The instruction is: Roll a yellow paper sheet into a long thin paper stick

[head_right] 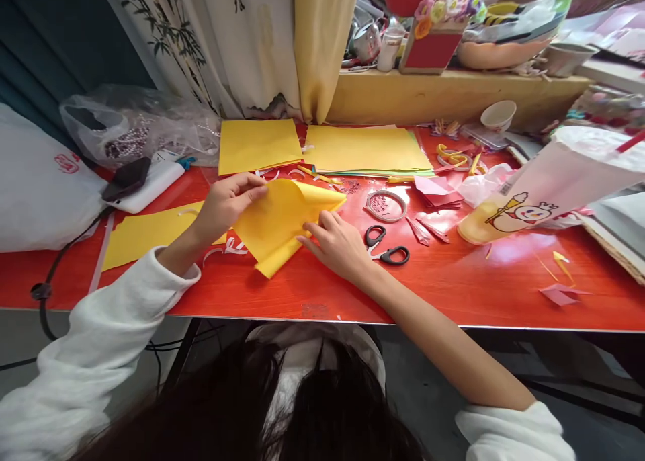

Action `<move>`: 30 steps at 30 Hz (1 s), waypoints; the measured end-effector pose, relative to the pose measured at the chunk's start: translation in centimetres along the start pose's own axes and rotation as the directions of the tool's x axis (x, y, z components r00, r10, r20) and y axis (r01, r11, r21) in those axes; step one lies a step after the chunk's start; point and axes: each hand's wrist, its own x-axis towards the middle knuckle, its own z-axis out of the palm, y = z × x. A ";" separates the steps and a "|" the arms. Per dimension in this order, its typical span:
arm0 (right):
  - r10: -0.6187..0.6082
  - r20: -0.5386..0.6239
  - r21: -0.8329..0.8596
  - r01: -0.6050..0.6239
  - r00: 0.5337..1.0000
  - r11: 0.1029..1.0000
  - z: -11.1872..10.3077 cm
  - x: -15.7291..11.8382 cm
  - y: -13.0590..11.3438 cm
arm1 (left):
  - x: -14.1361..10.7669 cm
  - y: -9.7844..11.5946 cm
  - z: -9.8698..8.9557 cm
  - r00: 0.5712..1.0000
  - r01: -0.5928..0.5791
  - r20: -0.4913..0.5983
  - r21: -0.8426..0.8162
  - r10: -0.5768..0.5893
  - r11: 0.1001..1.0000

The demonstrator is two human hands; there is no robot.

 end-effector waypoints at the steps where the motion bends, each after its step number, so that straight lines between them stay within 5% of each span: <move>1: -0.068 -0.025 -0.082 0.066 0.997 0.994 0.0 0.0 -0.1 | 0.1 0.0 -0.3 1.000 0.000 -0.031 -0.014 -0.001 1.000; 6: -0.304 0.098 -0.093 0.313 0.948 0.945 -0.5 0.2 -0.2 | 1.0 -1.3 -1.5 0.989 0.004 -0.149 0.018 -0.002 1.000; 15: -0.297 0.256 0.038 0.298 0.920 0.954 -0.9 -0.6 -0.5 | 3.7 -5.6 -4.7 0.958 0.155 -0.287 0.460 -0.019 0.874; 21: -0.129 0.019 0.002 0.129 0.991 0.992 -1.0 -0.6 -0.1 | 3.1 -6.1 -4.2 0.973 0.214 -0.215 0.707 -0.083 0.674; 23: -0.126 -0.037 0.048 0.128 0.991 0.991 -1.1 -0.5 -0.2 | 2.6 -5.5 -3.3 0.986 0.142 -0.169 0.816 -0.003 0.560; 26: -0.204 0.030 0.075 0.201 0.979 0.977 -0.9 -0.5 -0.6 | 1.8 -4.3 -2.1 0.985 -0.091 0.022 0.907 0.170 0.412; 30: -0.257 0.115 0.091 0.247 0.960 0.965 -0.5 -0.6 -0.9 | 0.5 -3.1 -0.5 0.907 -0.420 0.356 0.799 0.223 0.431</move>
